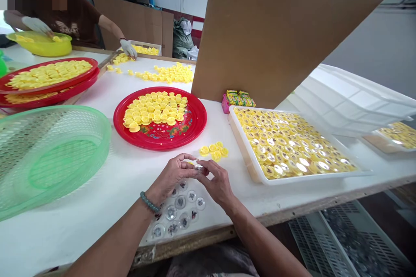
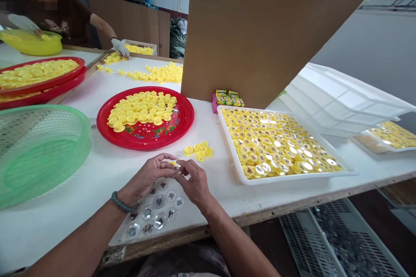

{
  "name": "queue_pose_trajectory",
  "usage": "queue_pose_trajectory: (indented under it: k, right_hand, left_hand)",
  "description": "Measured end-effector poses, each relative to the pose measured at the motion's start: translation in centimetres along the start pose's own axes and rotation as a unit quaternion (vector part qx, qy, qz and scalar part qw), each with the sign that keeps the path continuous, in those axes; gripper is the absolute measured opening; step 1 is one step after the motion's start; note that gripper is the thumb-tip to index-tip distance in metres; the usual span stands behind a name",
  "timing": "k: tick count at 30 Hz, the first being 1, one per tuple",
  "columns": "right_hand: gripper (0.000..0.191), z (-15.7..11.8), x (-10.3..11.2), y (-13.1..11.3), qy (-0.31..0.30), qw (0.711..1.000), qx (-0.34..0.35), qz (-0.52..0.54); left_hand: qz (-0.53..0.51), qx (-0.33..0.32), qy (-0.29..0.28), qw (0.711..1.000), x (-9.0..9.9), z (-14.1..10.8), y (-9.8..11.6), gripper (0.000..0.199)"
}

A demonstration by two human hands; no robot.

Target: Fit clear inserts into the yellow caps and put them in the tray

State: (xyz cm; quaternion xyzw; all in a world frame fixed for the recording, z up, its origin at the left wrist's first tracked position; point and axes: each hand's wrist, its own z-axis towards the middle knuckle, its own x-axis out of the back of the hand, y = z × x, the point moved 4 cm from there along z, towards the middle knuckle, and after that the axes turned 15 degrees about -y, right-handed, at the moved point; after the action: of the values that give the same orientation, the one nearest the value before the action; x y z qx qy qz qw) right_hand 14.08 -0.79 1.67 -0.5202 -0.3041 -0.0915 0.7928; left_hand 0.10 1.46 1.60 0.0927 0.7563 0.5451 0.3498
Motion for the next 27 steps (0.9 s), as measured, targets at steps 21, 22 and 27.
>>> queue_pose_trajectory:
  k: [21,22,27]
  right_hand:
    - [0.012,0.3,0.4,-0.4,-0.006,0.995,-0.052,0.084]
    - [0.012,0.3,0.4,-0.3,0.002,0.994,-0.063,0.093]
    - [0.017,0.4,0.6,-0.2,0.028,0.988,-0.092,0.120]
  left_hand:
    - [0.033,-0.017,0.044,0.998,0.2,-0.1,0.6,0.039]
    - [0.037,-0.021,0.047,0.998,0.2,-0.1,0.6,0.037]
    - [0.032,-0.056,0.058,0.996,0.2,0.2,0.7,0.033]
